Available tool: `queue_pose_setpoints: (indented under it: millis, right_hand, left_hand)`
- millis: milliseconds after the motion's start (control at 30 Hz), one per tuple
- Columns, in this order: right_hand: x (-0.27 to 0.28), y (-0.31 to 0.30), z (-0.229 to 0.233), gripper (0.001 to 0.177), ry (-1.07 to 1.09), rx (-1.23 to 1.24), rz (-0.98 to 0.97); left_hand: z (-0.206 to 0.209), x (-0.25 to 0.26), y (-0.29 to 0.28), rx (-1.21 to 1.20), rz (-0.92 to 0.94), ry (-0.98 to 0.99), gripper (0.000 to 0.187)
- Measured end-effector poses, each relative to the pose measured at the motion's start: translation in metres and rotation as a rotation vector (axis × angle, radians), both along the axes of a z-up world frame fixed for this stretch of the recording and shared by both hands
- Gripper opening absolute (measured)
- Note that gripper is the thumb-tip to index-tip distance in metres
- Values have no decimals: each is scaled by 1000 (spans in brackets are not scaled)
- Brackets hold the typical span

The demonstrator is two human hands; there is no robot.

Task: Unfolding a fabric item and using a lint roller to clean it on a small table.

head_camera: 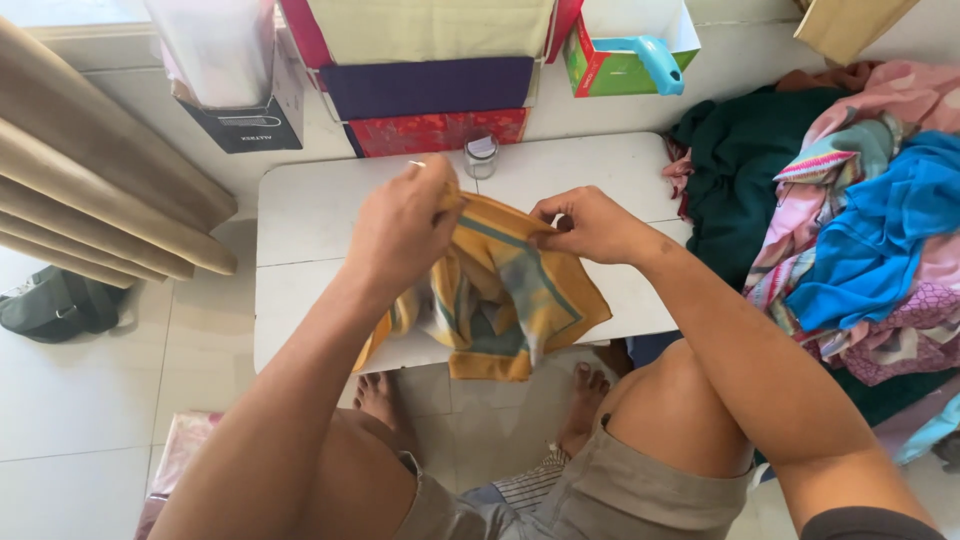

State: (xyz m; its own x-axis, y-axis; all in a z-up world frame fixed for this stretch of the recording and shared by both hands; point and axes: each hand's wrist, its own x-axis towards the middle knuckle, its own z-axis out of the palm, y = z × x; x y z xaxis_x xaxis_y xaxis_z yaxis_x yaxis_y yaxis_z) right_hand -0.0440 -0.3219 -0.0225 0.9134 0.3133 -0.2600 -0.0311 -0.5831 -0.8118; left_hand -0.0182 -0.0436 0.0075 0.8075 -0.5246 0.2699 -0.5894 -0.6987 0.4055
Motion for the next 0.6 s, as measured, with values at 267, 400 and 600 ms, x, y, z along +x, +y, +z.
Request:
queue_pose_setpoints:
  millis: [267,400,600]
  right_hand:
    - [-4,-2,-4,10,-70,-78,94]
    - [-3,-12,-8,10,38,99,87]
    - [2,-38,-11,12,-41,257,-13]
  left_hand:
    - [26,1,45,-364,242,-263,22]
    - [25,12,86,-546,362,-370,23]
    - [19,11,116,-599,526,-330,20]
